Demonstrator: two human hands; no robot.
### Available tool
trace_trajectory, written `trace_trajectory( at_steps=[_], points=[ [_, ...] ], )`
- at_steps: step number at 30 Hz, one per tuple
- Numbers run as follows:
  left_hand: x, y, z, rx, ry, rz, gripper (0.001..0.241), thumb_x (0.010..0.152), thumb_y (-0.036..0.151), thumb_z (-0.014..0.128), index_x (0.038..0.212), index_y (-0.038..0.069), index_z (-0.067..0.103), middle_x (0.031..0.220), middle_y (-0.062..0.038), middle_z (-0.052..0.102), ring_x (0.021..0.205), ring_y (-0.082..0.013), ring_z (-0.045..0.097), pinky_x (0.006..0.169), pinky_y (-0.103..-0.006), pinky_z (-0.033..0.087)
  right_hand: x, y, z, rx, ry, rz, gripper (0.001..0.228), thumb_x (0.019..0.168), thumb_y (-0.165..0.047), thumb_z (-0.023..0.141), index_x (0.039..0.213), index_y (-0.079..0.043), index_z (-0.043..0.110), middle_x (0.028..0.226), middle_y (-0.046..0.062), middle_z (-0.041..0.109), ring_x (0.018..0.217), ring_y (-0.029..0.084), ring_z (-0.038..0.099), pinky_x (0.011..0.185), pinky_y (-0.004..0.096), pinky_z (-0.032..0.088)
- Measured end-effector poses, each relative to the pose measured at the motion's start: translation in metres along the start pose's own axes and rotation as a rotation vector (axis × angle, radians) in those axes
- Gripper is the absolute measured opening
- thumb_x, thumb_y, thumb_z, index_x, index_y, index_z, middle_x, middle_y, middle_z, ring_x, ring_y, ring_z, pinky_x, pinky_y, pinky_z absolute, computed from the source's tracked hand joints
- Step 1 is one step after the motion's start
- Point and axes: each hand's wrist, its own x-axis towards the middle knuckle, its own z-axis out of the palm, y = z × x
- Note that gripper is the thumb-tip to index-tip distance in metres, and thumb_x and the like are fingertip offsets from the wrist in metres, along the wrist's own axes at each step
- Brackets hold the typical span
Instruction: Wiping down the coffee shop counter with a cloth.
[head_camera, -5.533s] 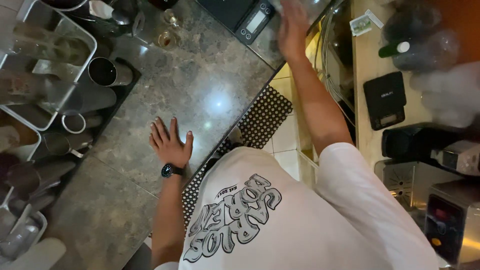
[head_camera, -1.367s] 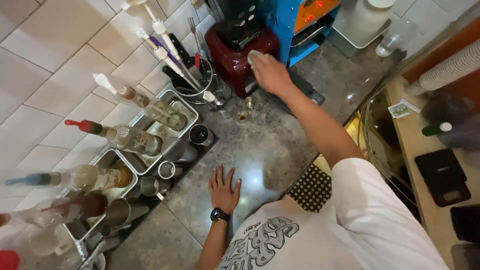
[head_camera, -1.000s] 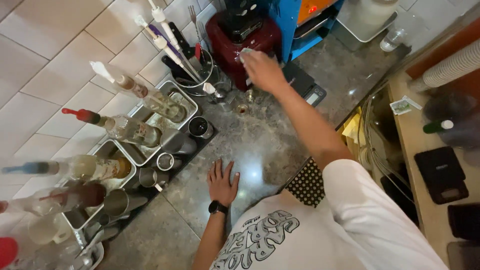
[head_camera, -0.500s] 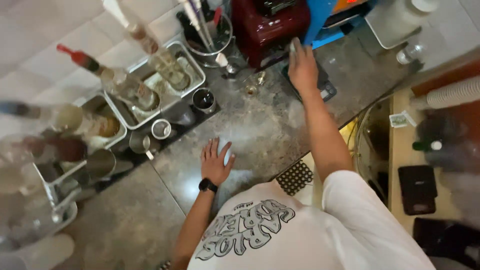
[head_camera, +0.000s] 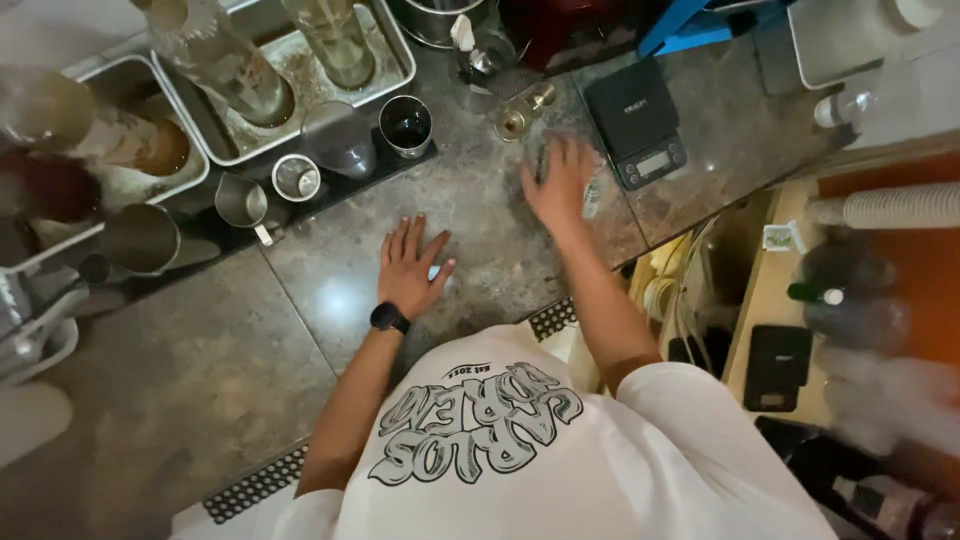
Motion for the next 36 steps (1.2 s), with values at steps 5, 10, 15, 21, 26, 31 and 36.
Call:
trace_trajectory(
  at_steps=[5,10,15,21,26,31,36],
  points=[
    [-0.003,-0.002,0.004,-0.001,0.002,0.022,0.048,0.105,0.056,0.052,0.147,0.034,0.052,0.161,-0.011,0.036,0.153,-0.0349,0.028,0.122,-0.0545,0.021,0.022,-0.024,0.027,0.419,0.050,0.240,0.063,0.073,-0.035,0.091,0.121,-0.005,0.063,0.107,0.024,0.067,0.100,0.048,0.067,0.088,0.057,0.055],
    [-0.001,0.002,-0.004,-0.055,-0.004,0.006,0.044,0.108,0.052,0.050,0.148,0.034,0.051,0.163,-0.009,0.031,0.154,-0.0335,0.025,0.123,-0.0523,0.018,0.027,-0.030,0.055,0.322,0.129,0.270,0.052,0.071,-0.037,0.092,0.102,-0.007,0.064,0.095,0.020,0.065,0.092,0.045,0.067,0.081,0.059,0.053],
    [-0.001,0.000,-0.003,-0.054,-0.021,0.002,0.047,0.106,0.053,0.053,0.148,0.033,0.052,0.161,-0.012,0.034,0.153,-0.0359,0.027,0.123,-0.0553,0.020,0.020,-0.063,0.037,0.483,-0.060,0.287,0.049,0.085,-0.045,0.087,0.110,-0.010,0.063,0.098,0.011,0.066,0.087,0.031,0.071,0.074,0.046,0.060],
    [-0.003,-0.001,0.001,-0.075,-0.074,-0.028,0.046,0.108,0.054,0.049,0.149,0.034,0.048,0.162,-0.011,0.032,0.155,-0.0348,0.024,0.125,-0.0553,0.015,0.034,-0.054,-0.018,0.626,-0.311,0.348,0.073,0.097,-0.049,0.080,0.135,0.006,0.053,0.116,0.023,0.063,0.103,0.037,0.071,0.087,0.050,0.061],
    [0.002,0.011,-0.017,-0.073,-0.028,-0.033,0.048,0.107,0.052,0.048,0.148,0.028,0.054,0.163,-0.010,0.033,0.154,-0.0332,0.026,0.125,-0.0528,0.019,0.040,0.056,0.067,0.502,0.105,0.322,0.060,0.088,-0.022,0.084,0.128,0.002,0.047,0.106,0.018,0.058,0.085,0.029,0.066,0.075,0.042,0.056],
    [0.003,0.013,-0.021,-0.029,-0.041,-0.033,0.051,0.104,0.052,0.050,0.145,0.023,0.061,0.164,-0.009,0.034,0.153,-0.0332,0.028,0.123,-0.0530,0.023,0.066,0.039,0.057,0.652,0.103,0.180,0.047,0.079,-0.002,0.079,0.119,-0.008,0.056,0.101,0.007,0.062,0.083,0.019,0.061,0.072,0.031,0.054],
    [0.001,0.002,-0.006,-0.071,-0.032,-0.022,0.049,0.101,0.057,0.055,0.146,0.036,0.053,0.156,-0.009,0.041,0.149,-0.0373,0.034,0.120,-0.0580,0.026,0.062,0.019,0.065,0.476,-0.086,0.305,0.034,0.086,-0.024,0.081,0.115,-0.011,0.069,0.105,0.014,0.071,0.099,0.036,0.072,0.083,0.046,0.061]
  ],
)
